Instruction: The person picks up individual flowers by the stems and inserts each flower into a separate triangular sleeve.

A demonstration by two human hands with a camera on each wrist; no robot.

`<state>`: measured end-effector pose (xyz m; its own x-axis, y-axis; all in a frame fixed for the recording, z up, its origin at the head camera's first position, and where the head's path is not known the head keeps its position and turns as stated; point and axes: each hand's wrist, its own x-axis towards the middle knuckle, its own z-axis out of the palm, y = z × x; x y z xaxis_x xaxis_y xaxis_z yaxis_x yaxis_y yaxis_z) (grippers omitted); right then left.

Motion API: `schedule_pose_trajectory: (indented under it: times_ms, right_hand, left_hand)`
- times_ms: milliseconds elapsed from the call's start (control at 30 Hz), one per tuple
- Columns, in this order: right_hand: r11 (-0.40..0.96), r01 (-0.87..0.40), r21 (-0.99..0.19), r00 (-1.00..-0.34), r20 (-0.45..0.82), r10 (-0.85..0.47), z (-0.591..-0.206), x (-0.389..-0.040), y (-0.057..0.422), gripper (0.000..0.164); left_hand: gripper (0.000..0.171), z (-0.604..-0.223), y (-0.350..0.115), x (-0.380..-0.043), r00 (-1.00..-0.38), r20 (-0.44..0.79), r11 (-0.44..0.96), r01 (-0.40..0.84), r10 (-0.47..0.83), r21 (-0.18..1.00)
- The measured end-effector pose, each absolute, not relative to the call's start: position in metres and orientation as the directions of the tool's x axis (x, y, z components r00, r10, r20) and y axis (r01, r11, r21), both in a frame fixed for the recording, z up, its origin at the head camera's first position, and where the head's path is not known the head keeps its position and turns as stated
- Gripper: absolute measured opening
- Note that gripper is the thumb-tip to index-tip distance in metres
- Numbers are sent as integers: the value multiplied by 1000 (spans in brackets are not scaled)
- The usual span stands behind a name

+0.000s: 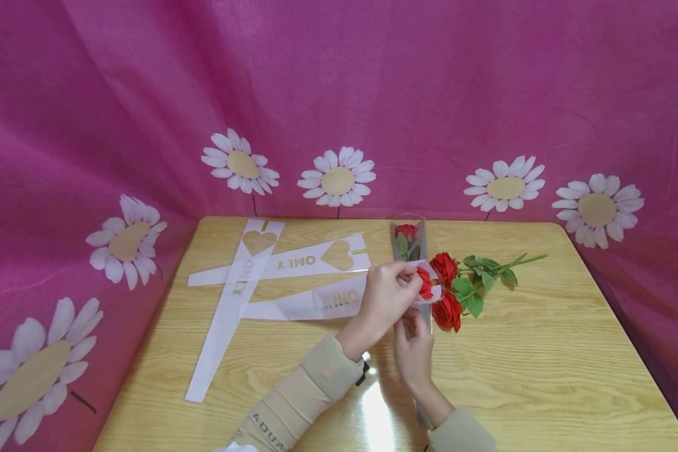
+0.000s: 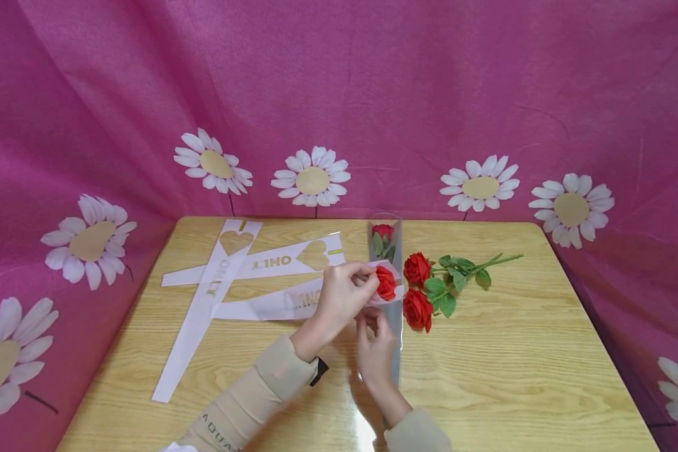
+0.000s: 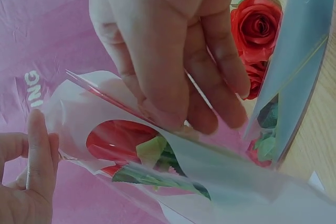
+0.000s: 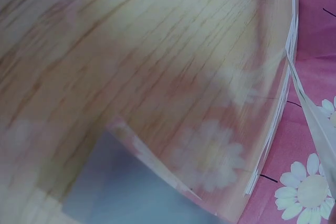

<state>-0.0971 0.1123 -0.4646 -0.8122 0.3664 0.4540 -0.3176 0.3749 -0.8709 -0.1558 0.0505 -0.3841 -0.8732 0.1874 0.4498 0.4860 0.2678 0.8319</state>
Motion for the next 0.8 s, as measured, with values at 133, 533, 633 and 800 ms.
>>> schedule_pose_trajectory:
  times_ms: [133, 533, 633, 800]
  right_hand:
    - [377, -290, -880, -824, 430, 369, -465, -97, 111, 11]
    - [421, -375, -826, -791, 522, 319, -469, -98, 113, 4]
    - [427, -390, -816, -782, 538, 314, -470, -100, 115, 4]
    - [434, -412, -801, -769, 561, 306, -473, -102, 117, 5]
  left_hand:
    - [11, -387, 51, -158, -867, 460, 268, 496, 190, 826]
    - [15, -410, 40, -180, -872, 363, 508, 487, 328, 711]
    - [15, -424, 35, -192, -892, 285, 536, 441, 351, 720]
    - [21, -450, 23, -210, -895, 175, 520, 388, 411, 761]
